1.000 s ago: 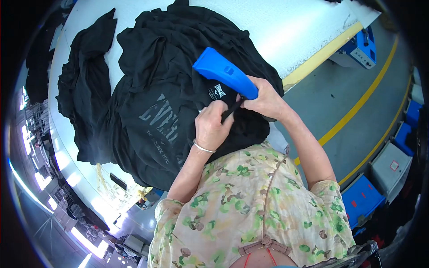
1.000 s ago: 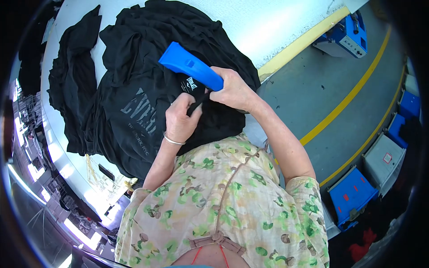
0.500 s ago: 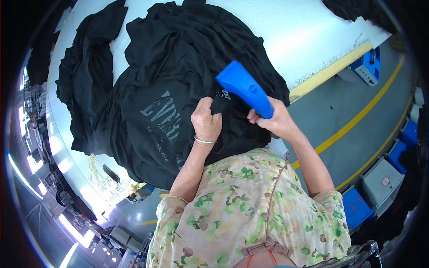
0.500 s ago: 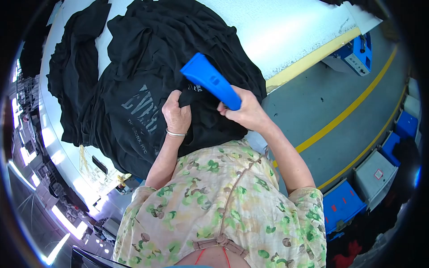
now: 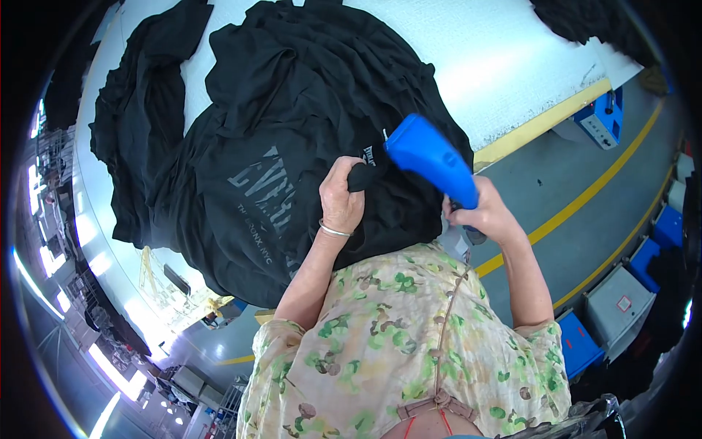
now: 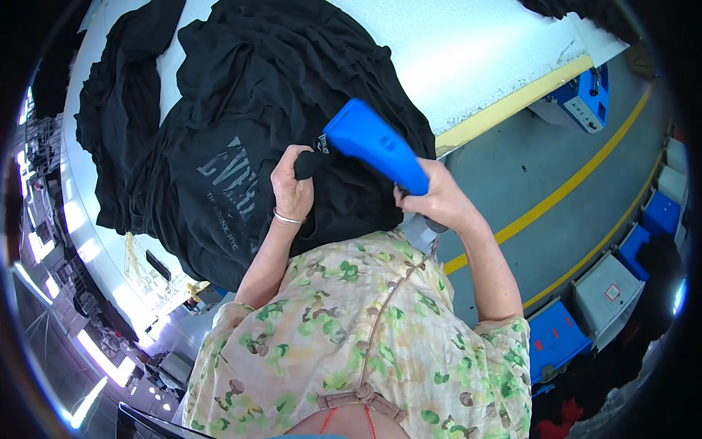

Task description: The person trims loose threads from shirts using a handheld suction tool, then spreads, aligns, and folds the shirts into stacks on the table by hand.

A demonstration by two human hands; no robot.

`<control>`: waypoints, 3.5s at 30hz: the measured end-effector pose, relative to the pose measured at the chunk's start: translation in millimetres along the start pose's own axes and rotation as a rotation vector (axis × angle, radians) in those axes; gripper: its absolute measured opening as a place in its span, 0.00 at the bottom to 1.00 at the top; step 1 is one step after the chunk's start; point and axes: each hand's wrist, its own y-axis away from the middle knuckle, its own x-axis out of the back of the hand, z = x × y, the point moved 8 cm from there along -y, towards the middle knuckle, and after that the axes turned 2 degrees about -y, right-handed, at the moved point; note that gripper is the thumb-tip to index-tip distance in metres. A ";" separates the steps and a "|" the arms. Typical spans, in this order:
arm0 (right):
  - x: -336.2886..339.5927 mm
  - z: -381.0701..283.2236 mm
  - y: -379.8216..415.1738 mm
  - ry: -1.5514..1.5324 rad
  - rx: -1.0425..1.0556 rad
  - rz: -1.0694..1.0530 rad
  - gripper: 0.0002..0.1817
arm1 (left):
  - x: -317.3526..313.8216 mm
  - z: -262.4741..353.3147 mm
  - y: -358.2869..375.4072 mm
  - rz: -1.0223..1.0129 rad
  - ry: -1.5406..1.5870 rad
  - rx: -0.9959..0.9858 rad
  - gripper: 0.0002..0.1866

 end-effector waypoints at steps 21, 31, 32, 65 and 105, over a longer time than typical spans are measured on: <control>23.6 18.0 -10.0 -0.184 0.080 0.212 0.11 | -28.1 32.2 3.7 -0.402 -0.017 0.009 0.20; 58.0 30.0 -16.1 -0.245 0.123 0.409 0.10 | -45.3 50.5 -104.2 -0.008 -0.585 -0.362 0.14; 58.3 29.3 -17.2 -0.252 0.124 0.417 0.10 | -59.1 47.4 -111.1 -0.031 -0.676 -0.371 0.16; 56.5 -10.9 -29.2 0.018 0.236 0.424 0.07 | -54.6 -38.2 -160.0 -0.513 0.459 0.720 0.10; 53.3 -48.2 -80.6 0.391 0.163 0.459 0.17 | -83.5 -4.0 -156.0 -0.150 -0.936 -0.379 0.05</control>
